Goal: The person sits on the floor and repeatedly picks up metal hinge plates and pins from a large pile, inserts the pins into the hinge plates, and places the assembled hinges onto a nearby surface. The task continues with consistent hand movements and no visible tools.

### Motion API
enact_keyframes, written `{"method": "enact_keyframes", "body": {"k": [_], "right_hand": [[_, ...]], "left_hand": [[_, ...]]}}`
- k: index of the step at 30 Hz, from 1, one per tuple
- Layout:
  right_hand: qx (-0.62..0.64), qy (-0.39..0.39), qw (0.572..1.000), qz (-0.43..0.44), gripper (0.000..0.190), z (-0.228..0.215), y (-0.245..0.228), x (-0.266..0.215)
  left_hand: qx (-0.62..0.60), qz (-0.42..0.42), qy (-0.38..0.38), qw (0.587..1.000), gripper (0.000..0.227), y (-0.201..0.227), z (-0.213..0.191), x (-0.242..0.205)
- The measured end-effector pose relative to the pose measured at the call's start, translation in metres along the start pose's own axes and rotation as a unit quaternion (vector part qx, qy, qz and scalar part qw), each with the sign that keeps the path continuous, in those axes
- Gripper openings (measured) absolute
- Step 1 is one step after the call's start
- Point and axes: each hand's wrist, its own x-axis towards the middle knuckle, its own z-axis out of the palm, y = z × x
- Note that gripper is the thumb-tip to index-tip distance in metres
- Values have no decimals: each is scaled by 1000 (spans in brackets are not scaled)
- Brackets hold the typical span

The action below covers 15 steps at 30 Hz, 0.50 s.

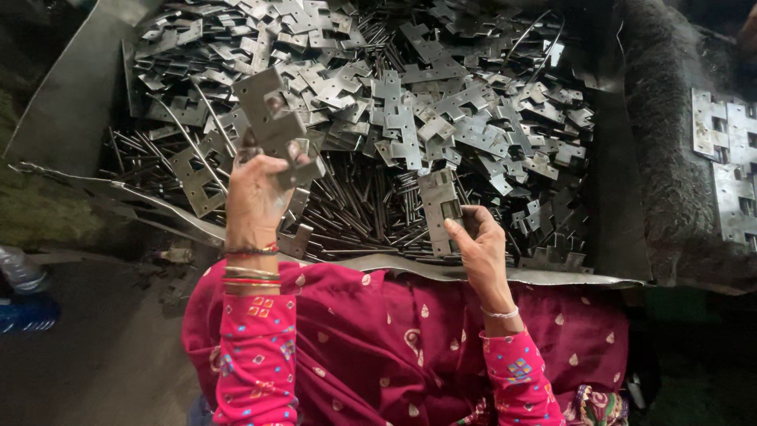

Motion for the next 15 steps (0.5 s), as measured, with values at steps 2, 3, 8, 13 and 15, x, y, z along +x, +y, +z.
{"method": "enact_keyframes", "body": {"k": [2,3,8,13,15], "right_hand": [[-3,0,1000,1,25,0,-1,-1],[-2,0,1000,-2,25,0,-2,0],[-1,-4,1000,4,23,3,-9,-1],[-5,2,1000,-7,21,4,-17,-5],[-26,5,1000,-15,21,5,-17,-3]], "left_hand": [[-7,-11,27,1000,49,0,17,-3],[14,-19,40,999,43,4,25,-5],[219,-34,91,971,32,-10,24,0],[781,-3,180,599,40,-54,-14,20],[865,-8,160,476,40,-70,-23,19]]}}
